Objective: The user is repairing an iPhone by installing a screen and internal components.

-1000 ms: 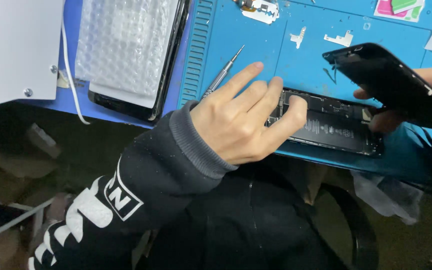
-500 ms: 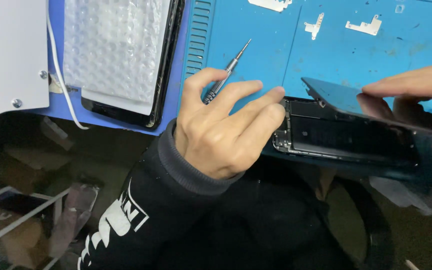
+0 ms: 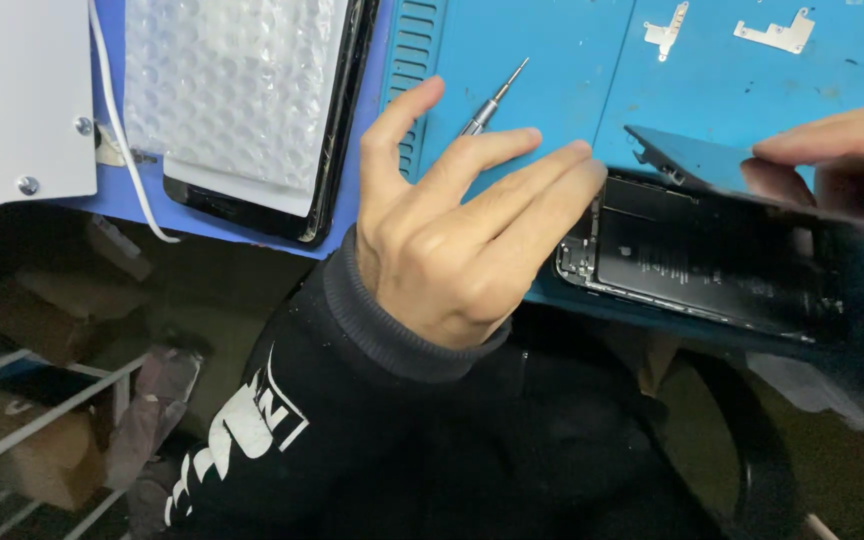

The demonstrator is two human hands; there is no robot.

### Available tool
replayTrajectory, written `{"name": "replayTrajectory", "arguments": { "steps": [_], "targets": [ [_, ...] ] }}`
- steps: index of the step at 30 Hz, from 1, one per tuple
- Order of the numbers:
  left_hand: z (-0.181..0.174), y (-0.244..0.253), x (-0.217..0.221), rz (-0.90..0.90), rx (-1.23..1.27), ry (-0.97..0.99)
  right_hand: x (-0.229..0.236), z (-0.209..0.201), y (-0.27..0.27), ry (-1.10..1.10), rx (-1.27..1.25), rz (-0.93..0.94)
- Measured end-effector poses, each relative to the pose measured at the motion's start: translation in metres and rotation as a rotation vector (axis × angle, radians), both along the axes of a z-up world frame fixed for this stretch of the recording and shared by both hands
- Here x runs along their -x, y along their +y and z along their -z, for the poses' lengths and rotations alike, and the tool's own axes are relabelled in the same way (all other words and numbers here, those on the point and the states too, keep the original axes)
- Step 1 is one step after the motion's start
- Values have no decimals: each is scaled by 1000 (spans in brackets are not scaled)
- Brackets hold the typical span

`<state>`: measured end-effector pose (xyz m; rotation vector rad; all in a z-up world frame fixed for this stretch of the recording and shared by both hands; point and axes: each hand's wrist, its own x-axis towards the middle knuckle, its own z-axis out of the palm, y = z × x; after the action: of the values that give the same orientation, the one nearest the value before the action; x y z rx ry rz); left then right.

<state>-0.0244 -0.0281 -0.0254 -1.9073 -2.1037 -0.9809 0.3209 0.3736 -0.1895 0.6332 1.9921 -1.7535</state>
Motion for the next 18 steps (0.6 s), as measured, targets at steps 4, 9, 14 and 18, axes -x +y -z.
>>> {"name": "replayTrajectory", "arguments": {
  "steps": [4, 9, 14, 18],
  "targets": [
    [0, 0, 1, 10, 10, -26, 31, 20, 1, -89, 107, -113],
    [3, -2, 2, 47, 16, -24, 66, -30, -25, 250, -108, -488],
    [7, -2, 0, 44, -32, -7, 79, -85, -76, 306, -311, -391],
    [7, 1, -1, 40, -55, -29, 82, -117, -110, 344, -477, -307]
  ]
}}
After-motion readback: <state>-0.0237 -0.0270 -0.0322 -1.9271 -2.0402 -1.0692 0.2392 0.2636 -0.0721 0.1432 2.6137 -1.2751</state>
